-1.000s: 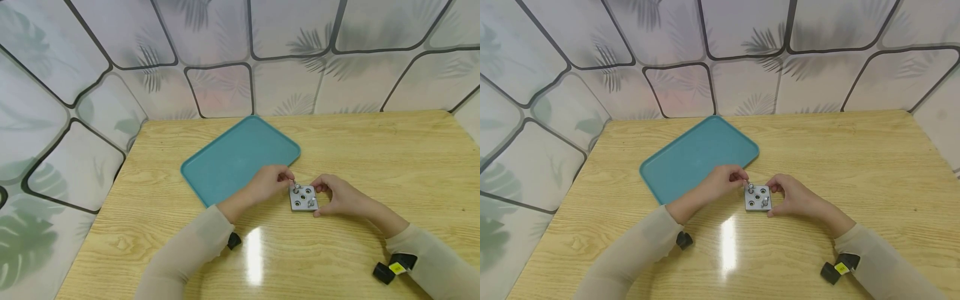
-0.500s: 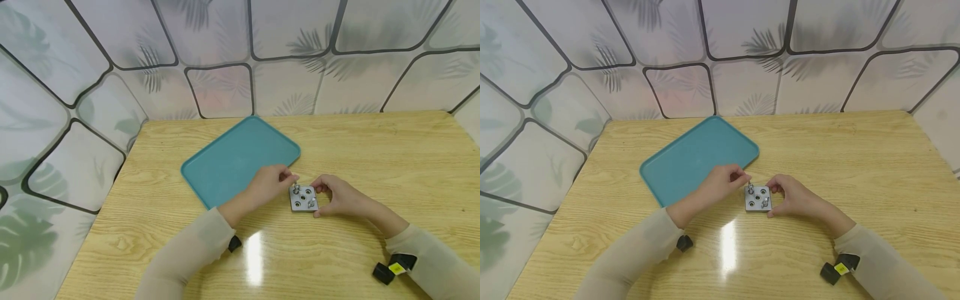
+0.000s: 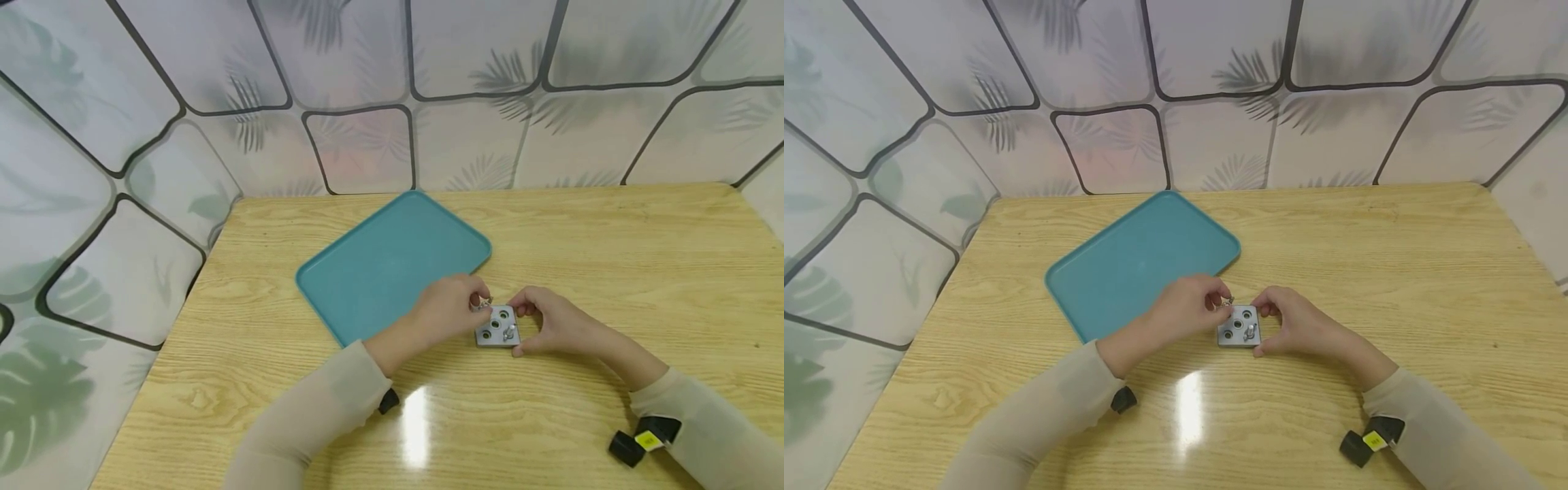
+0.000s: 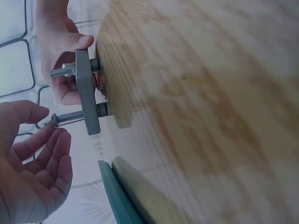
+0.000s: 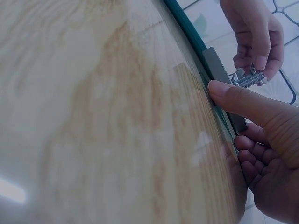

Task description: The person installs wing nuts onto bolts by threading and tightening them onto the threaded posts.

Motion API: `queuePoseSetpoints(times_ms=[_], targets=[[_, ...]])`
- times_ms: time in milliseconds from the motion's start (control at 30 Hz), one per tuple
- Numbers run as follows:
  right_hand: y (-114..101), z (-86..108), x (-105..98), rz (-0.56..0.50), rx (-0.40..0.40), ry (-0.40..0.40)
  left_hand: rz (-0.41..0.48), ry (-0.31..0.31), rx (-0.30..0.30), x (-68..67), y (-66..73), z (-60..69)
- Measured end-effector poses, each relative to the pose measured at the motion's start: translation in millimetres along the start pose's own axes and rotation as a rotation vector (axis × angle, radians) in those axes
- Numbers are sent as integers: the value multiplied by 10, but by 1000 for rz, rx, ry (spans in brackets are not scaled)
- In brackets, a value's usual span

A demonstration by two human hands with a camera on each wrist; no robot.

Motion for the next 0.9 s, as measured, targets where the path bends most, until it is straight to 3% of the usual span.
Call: queuePoseSetpoints(times_ms=[200,467,700,900], targets=[[4,-2,7,-4,11,-3,10,-3,33,21,-3,19],[7,10,8,13,32,-2,151,20,-18,40,-132,4],[11,15,8,29,28,10,354,21,-84,67,-249,-27],[6,10,-2,28,22,4,558,-54,-98,130,-276,-41]])
Point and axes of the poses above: each hand's wrist, its own z-axis away from the middle knuckle, its own x-axis out of the palm, y = z × x, the point moved 7 cm from there along -z, towards the middle knuckle, and after that the axes turned 1 degree about -z, right-handed, at the moved point
